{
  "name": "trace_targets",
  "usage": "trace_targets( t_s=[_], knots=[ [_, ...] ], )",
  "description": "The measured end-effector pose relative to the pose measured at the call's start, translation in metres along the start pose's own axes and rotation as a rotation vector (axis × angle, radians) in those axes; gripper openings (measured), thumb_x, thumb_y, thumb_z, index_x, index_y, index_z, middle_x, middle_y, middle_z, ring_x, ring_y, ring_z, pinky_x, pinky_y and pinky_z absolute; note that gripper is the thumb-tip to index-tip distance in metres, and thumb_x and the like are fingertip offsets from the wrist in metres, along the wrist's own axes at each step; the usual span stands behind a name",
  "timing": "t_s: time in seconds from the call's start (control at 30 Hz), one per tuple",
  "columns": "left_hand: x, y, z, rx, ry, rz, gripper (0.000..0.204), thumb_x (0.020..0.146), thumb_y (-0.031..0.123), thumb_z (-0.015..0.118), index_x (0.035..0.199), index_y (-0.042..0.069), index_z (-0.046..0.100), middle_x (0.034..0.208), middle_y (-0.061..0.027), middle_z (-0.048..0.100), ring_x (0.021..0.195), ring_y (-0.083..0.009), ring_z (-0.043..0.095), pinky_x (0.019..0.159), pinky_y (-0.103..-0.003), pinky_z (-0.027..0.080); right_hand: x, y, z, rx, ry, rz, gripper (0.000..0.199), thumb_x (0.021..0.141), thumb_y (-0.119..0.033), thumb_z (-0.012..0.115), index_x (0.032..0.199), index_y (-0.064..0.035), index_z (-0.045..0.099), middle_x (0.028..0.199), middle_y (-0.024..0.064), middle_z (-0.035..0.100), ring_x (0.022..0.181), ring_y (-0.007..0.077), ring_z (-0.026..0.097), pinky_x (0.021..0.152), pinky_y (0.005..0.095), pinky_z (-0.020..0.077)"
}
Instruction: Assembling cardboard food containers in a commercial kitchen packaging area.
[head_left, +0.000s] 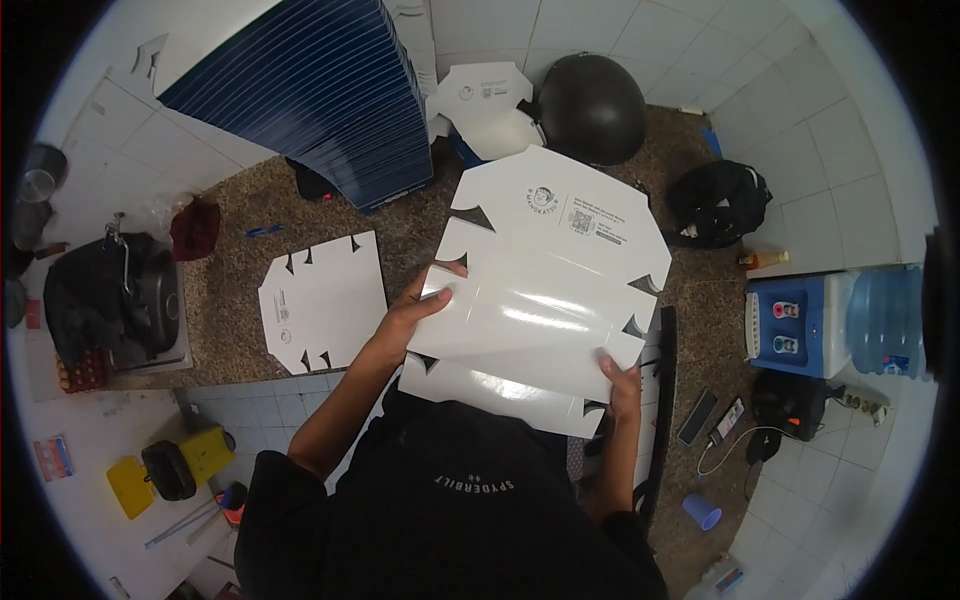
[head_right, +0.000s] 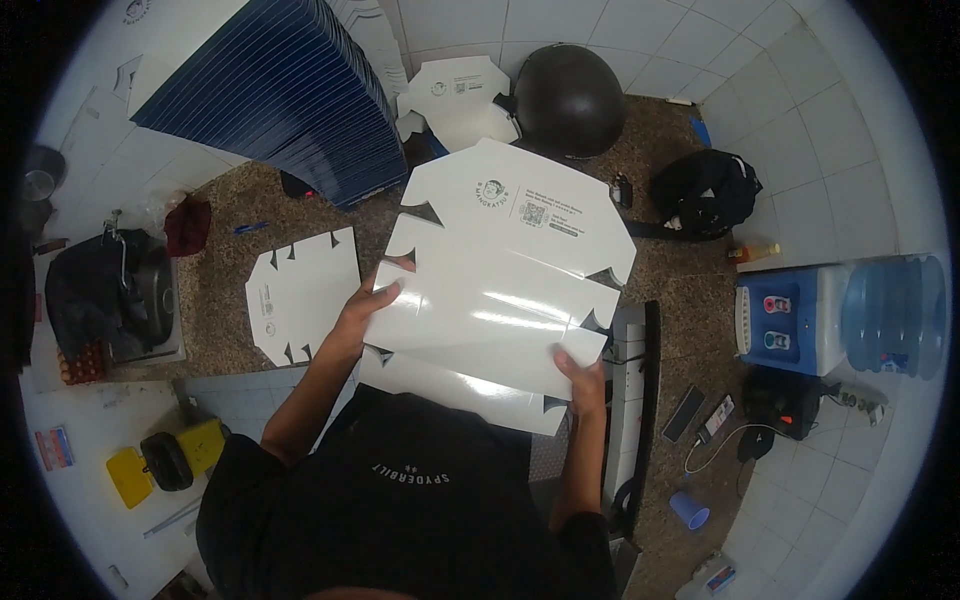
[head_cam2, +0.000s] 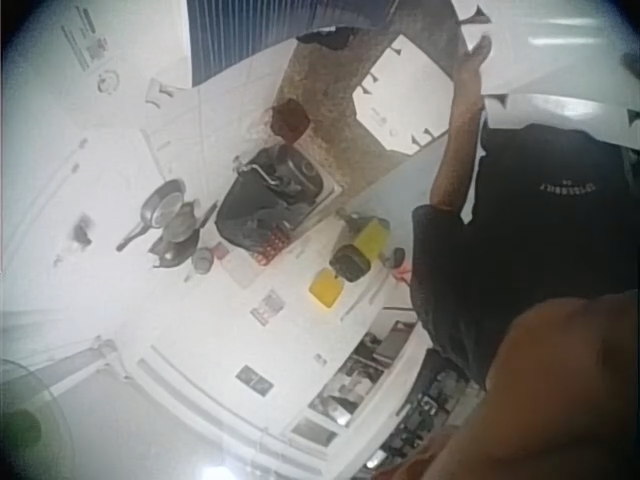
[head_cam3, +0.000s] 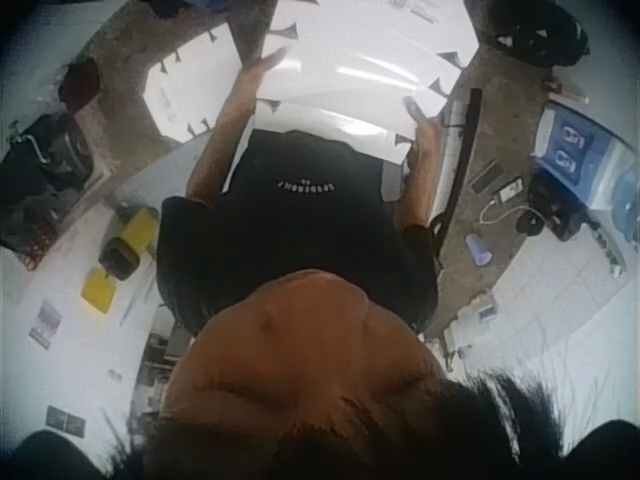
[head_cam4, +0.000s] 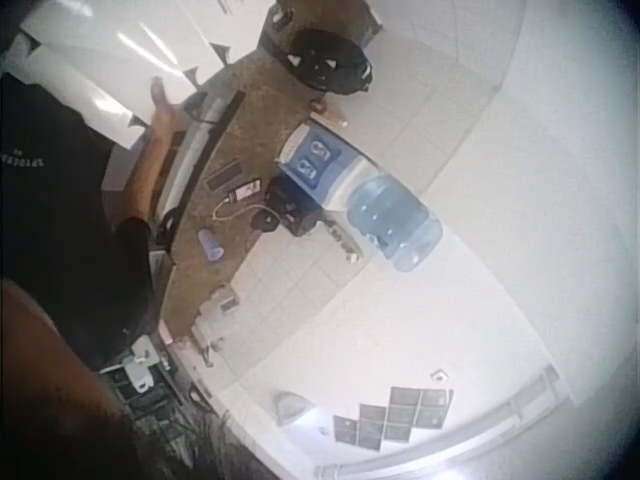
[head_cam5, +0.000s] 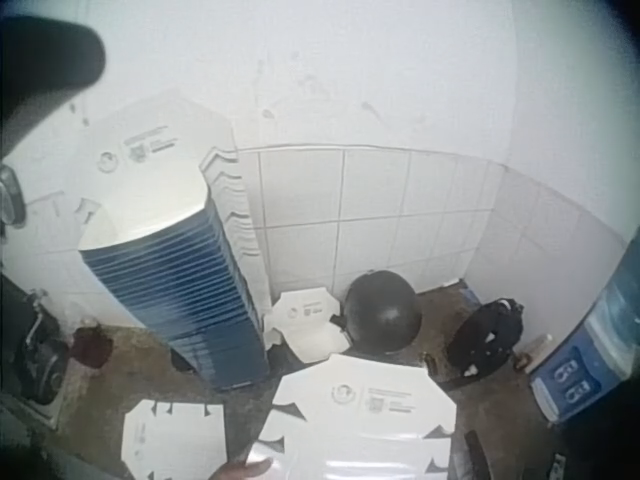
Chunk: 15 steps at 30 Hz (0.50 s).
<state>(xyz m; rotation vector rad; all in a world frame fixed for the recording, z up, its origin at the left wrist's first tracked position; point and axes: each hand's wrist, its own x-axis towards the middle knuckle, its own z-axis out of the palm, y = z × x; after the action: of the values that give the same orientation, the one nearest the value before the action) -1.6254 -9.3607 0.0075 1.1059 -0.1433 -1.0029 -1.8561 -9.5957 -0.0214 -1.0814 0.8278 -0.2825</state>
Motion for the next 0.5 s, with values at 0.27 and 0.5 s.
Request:
trace_targets(
  t_s=[0.27, 0.5],
  knots=[
    [-0.003, 0.011, 0.008, 0.144, 0.002, -0.036, 0.031, 0.093, 0.033, 0.051, 0.118, 0.015, 0.051, 0.119, -0.0096, 0.048, 0.108, -0.0211, 0.05, 0.091, -0.034, 0.041, -0.001, -0.002, 0.0, 0.025, -0.012, -0.002, 0.057, 0.074, -0.017, 0.073, 0.122, 0.0031, 0.05, 0.111, 0.012, 0.059, 0.1, 0.0217, 0.057, 0.089, 0.0329, 0.0437],
    [-0.002, 0.012, 0.01, 0.088, 0.039, -0.082, 0.034, 0.092, 0.028, 0.056, 0.122, 0.015, 0.049, 0.119, -0.009, 0.051, 0.111, -0.0206, 0.05, 0.095, -0.032, 0.039, -0.003, -0.01, 0.008, -0.067, 0.009, 0.004, 0.058, 0.074, -0.016, 0.075, 0.122, 0.004, 0.049, 0.109, 0.0133, 0.06, 0.099, 0.0221, 0.058, 0.088, 0.0327, 0.045]
  ],
)
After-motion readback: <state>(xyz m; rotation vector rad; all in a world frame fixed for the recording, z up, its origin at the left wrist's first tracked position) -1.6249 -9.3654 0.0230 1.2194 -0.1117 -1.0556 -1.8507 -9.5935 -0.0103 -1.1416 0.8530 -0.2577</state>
